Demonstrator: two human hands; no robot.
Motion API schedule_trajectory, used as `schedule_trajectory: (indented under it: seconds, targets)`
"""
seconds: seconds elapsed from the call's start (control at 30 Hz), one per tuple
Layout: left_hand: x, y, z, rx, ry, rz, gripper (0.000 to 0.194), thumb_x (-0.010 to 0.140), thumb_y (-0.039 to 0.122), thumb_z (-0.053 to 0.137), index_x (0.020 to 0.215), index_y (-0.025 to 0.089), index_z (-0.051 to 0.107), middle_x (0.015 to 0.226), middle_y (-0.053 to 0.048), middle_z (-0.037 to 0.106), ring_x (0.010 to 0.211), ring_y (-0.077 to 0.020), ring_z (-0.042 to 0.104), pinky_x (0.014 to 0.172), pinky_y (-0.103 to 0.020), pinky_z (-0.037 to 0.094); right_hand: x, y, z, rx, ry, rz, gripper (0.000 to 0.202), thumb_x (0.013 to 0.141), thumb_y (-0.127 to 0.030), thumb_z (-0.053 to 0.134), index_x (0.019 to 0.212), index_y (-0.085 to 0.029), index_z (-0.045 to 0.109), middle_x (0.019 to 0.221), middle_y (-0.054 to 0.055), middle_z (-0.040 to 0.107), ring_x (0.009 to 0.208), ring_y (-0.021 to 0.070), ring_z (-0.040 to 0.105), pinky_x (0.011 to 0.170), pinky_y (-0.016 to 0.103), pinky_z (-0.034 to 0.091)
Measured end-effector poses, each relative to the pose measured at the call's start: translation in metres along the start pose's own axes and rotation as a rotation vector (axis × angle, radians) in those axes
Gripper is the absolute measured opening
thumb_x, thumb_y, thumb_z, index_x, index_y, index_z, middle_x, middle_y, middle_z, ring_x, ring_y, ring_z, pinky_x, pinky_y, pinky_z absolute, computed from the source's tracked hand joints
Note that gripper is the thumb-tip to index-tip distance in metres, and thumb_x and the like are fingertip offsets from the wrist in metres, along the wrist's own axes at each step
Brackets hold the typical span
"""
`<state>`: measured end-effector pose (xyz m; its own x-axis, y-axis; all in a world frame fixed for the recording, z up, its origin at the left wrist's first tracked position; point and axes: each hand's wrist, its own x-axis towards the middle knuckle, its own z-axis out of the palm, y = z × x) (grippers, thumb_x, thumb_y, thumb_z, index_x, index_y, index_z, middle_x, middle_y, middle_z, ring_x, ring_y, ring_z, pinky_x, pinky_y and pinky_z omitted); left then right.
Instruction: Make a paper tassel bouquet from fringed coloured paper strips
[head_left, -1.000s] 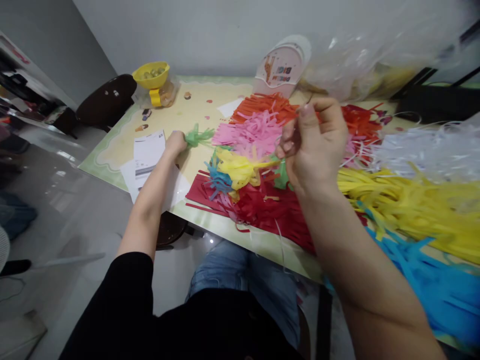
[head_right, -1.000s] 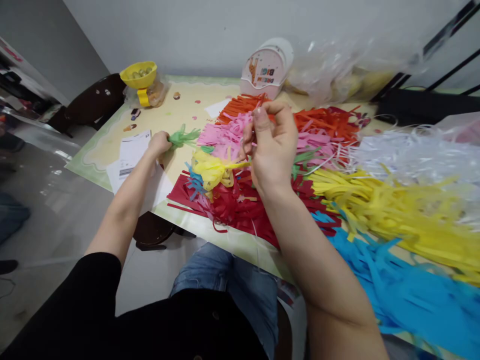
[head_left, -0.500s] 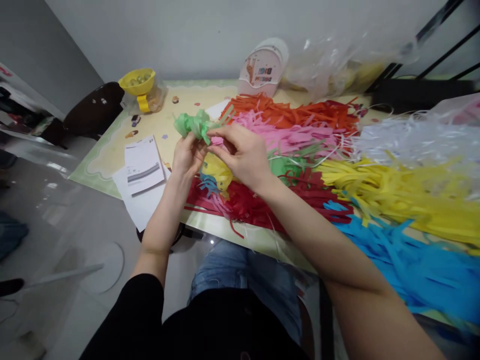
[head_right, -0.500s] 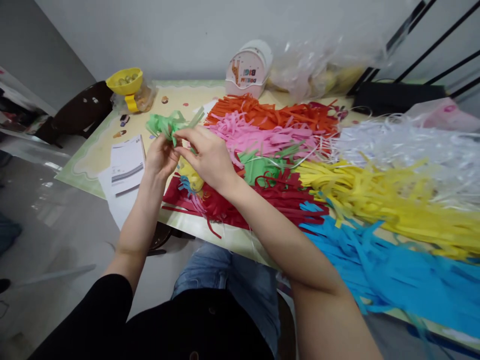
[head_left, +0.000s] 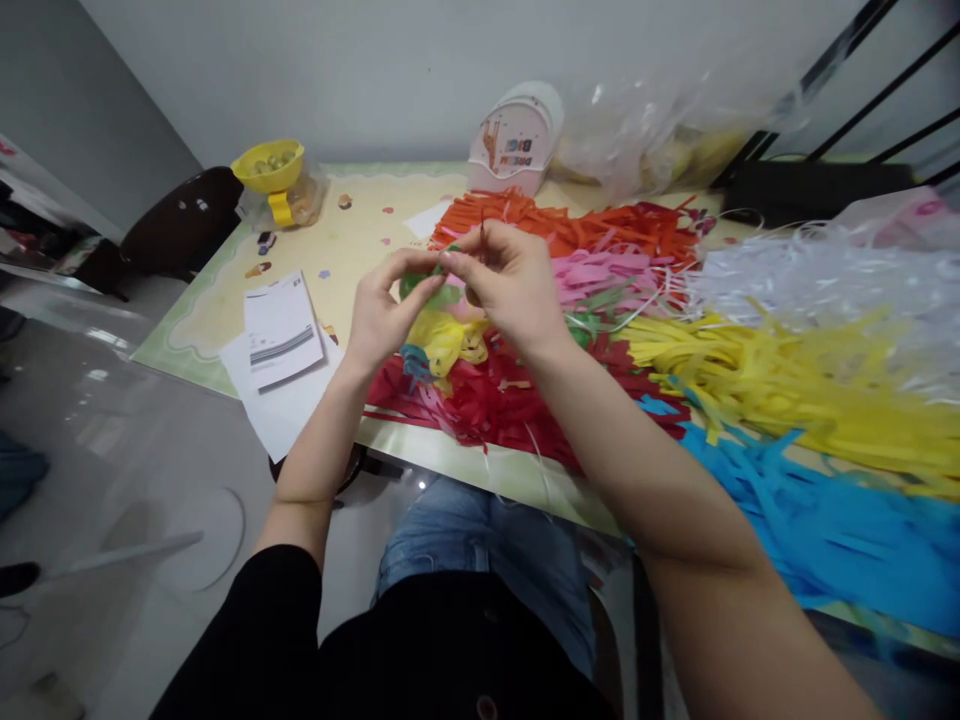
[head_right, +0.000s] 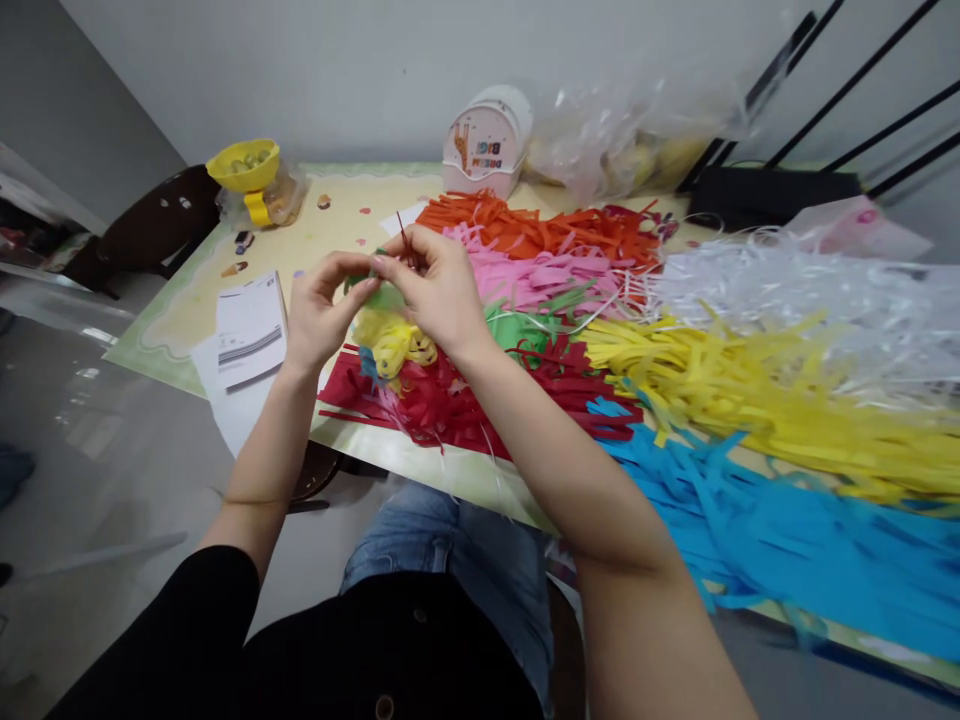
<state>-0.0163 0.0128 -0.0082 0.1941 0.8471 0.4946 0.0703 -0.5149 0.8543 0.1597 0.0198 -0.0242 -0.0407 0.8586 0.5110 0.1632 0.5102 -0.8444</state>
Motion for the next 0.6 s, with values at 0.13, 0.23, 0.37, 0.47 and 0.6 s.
schedule_trajectory:
  seconds: [0.13,0.23,0.37,0.47,0.6]
  targets:
    - [0.006,-0.008,0.005,-0.246,0.039,-0.181,0.015,0.089,0.034,0.086,0.095,0.022,0.078,0.086,-0.001,0.076,0.083,-0.0149,0.073,0.087,-0.03,0.059,-0.011,-0.01,-0.006,-0.124,0.0,-0.042,0.046,0.106,-0.066,0.048,0.113,-0.025,0.066,0.083,0.003,0.066,0.071,0.0169,0.06,0.068,0.031,0.051]
    - [0.007,-0.013,0.002,-0.335,0.054,-0.251,0.014,0.09,0.032,0.085,0.096,0.023,0.079,0.081,0.0,0.074,0.08,-0.0147,0.073,0.085,-0.03,0.06,-0.019,-0.024,-0.012,-0.301,-0.035,-0.113,0.04,0.108,-0.052,0.048,0.104,-0.022,0.073,0.092,0.007,0.075,0.084,0.0203,0.069,0.082,0.034,0.054]
    - [0.005,-0.01,0.0,-0.367,0.003,-0.302,0.013,0.09,0.033,0.085,0.095,0.023,0.079,0.079,0.0,0.072,0.082,-0.0158,0.075,0.088,-0.032,0.06,-0.023,-0.034,-0.016,-0.343,-0.087,-0.111,0.032,0.104,-0.039,0.053,0.099,-0.02,0.079,0.099,0.008,0.082,0.09,0.0237,0.074,0.085,0.035,0.055]
    - [0.004,-0.008,0.001,-0.358,-0.013,-0.31,0.013,0.09,0.034,0.085,0.095,0.023,0.079,0.08,0.0,0.073,0.083,-0.0156,0.074,0.088,-0.031,0.06,-0.023,-0.035,-0.016,-0.307,-0.091,-0.082,0.031,0.102,-0.032,0.054,0.102,-0.019,0.082,0.102,0.008,0.083,0.09,0.0244,0.076,0.085,0.036,0.056]
    - [0.004,-0.008,0.0,-0.352,-0.006,-0.303,0.014,0.089,0.034,0.087,0.094,0.022,0.08,0.078,0.0,0.073,0.078,-0.014,0.072,0.084,-0.028,0.06,-0.023,-0.037,-0.017,-0.267,-0.082,-0.059,0.03,0.099,-0.028,0.055,0.101,-0.019,0.084,0.103,0.007,0.084,0.088,0.0234,0.077,0.086,0.037,0.058]
